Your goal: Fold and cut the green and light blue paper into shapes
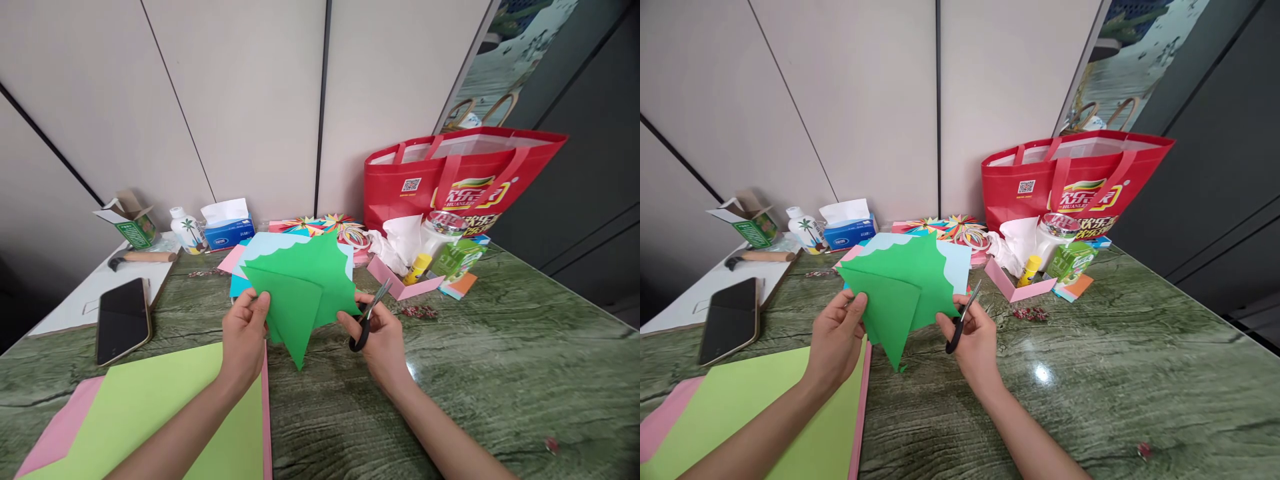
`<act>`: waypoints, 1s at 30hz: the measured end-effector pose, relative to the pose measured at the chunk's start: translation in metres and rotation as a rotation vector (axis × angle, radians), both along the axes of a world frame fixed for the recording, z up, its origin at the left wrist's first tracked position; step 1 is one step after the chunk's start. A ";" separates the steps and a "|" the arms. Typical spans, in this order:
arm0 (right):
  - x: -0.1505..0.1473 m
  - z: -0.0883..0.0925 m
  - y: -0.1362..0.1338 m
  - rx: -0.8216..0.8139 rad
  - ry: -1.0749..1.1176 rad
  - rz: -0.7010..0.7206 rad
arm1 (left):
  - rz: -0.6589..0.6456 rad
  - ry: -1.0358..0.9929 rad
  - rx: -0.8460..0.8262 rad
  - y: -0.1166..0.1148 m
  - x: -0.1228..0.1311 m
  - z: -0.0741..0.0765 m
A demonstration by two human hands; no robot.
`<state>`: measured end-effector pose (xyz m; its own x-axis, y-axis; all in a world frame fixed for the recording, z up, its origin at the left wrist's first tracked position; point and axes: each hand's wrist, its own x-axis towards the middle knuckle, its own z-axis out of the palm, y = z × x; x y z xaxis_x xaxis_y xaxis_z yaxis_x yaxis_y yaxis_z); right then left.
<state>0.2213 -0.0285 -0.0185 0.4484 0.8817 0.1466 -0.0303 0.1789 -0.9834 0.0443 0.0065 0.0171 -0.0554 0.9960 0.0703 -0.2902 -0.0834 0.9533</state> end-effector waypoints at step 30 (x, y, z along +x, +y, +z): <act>0.000 -0.007 0.003 0.055 -0.010 -0.029 | -0.039 0.013 -0.064 0.002 0.001 0.003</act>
